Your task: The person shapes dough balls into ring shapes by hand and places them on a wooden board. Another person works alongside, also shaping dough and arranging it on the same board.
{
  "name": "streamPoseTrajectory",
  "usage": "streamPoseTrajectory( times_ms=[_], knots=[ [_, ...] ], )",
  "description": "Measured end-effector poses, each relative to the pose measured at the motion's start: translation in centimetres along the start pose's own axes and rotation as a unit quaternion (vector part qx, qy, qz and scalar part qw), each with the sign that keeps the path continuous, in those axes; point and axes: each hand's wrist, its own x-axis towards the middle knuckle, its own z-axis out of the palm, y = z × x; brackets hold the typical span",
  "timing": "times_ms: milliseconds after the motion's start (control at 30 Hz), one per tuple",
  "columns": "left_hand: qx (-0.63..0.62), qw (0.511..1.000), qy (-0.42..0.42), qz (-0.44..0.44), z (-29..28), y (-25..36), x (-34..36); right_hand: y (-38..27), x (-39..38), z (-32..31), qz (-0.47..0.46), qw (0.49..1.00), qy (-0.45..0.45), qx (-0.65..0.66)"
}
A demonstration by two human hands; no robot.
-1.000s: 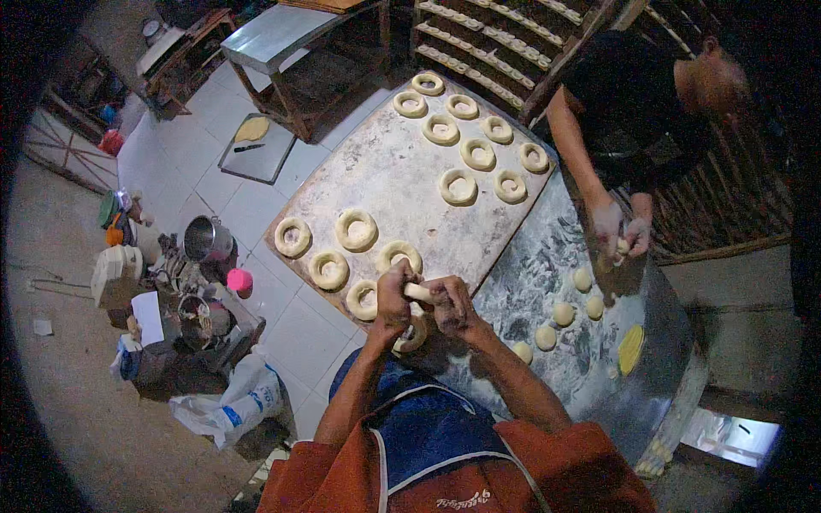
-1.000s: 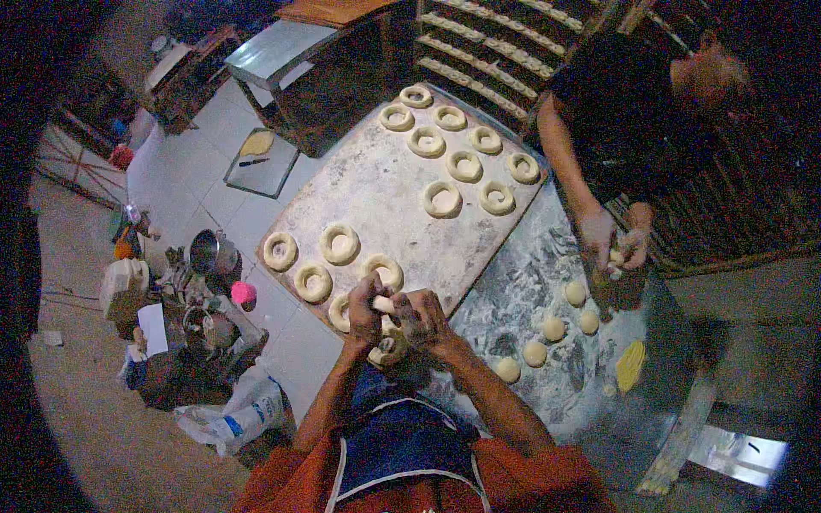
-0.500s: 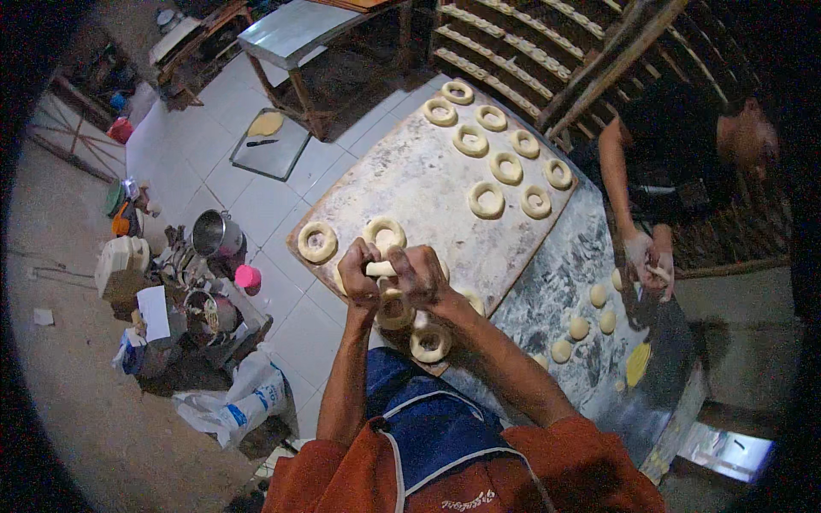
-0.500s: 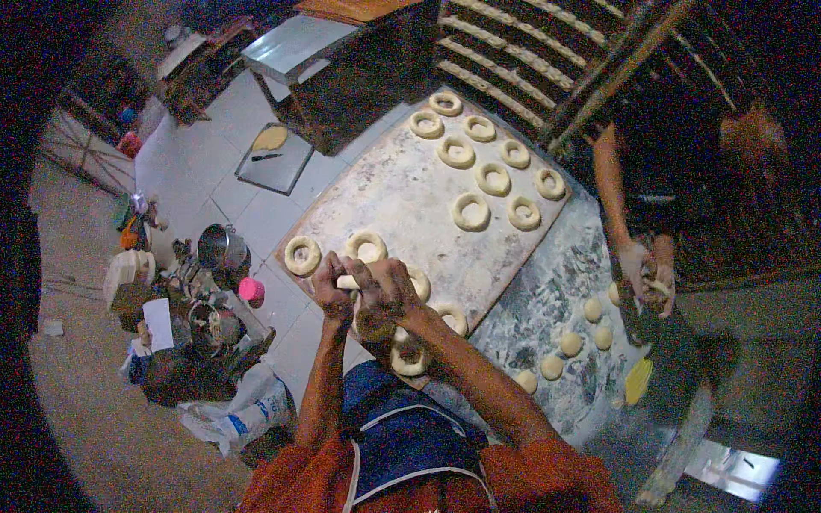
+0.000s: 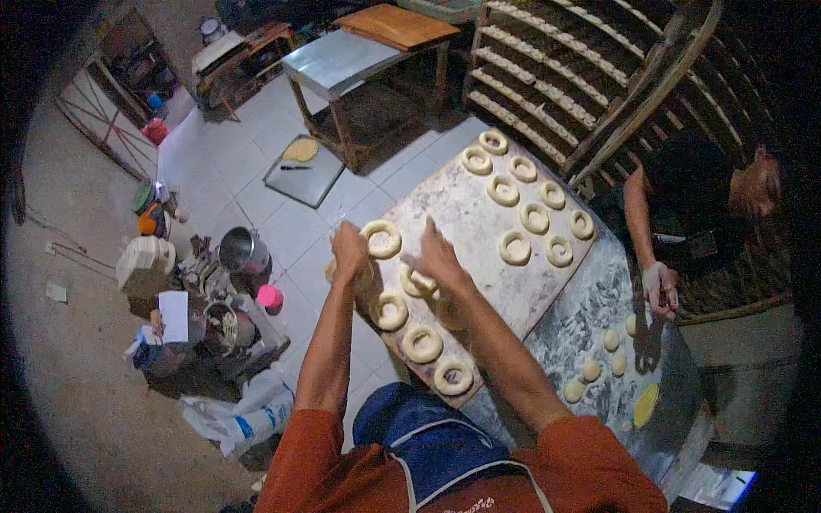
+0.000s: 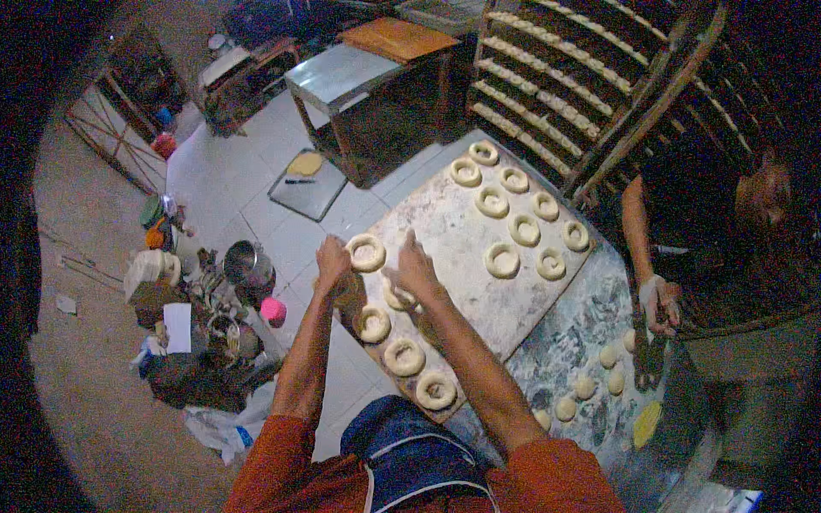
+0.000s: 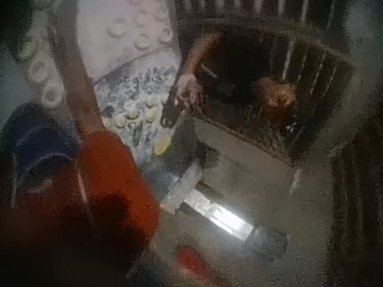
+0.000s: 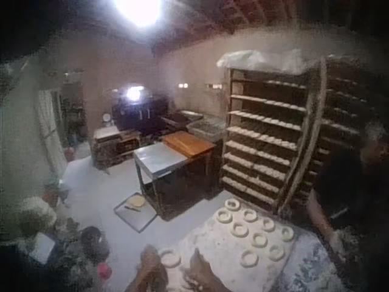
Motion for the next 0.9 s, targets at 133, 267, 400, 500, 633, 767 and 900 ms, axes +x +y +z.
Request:
streamPoseTrajectory(
  times_ms=[133,267,400,500,633,767,900],
  knots=[
    [-0.074,0.996,0.002,0.051,-0.4,-1.3,0.3,5.5,-7.7,-0.4,0.053,0.983,0.004,0.174],
    [-0.147,0.981,-0.08,0.094,-1.5,0.1,0.7,10.6,-16.5,-1.9,0.113,0.953,0.018,0.281],
    [-0.099,0.988,-0.053,0.102,-0.5,1.7,0.1,14.5,-24.6,-3.5,0.194,0.933,0.069,0.296],
    [-0.073,0.987,0.0,0.143,0.2,1.1,-0.5,16.5,-30.4,-4.9,0.228,0.912,0.139,0.311],
    [-0.324,0.937,-0.084,0.106,1.6,0.5,-1.4,20.9,-38.1,-7.2,0.311,0.906,0.264,0.116],
    [-0.055,0.985,-0.083,0.142,0.6,0.8,-0.4,25.6,-40.8,-5.9,0.406,0.849,0.33,0.066],
    [-0.025,0.983,0.038,0.179,0.6,3.8,-2.9,27.5,-40.5,-2.9,0.411,0.852,0.32,0.048]
  ],
)
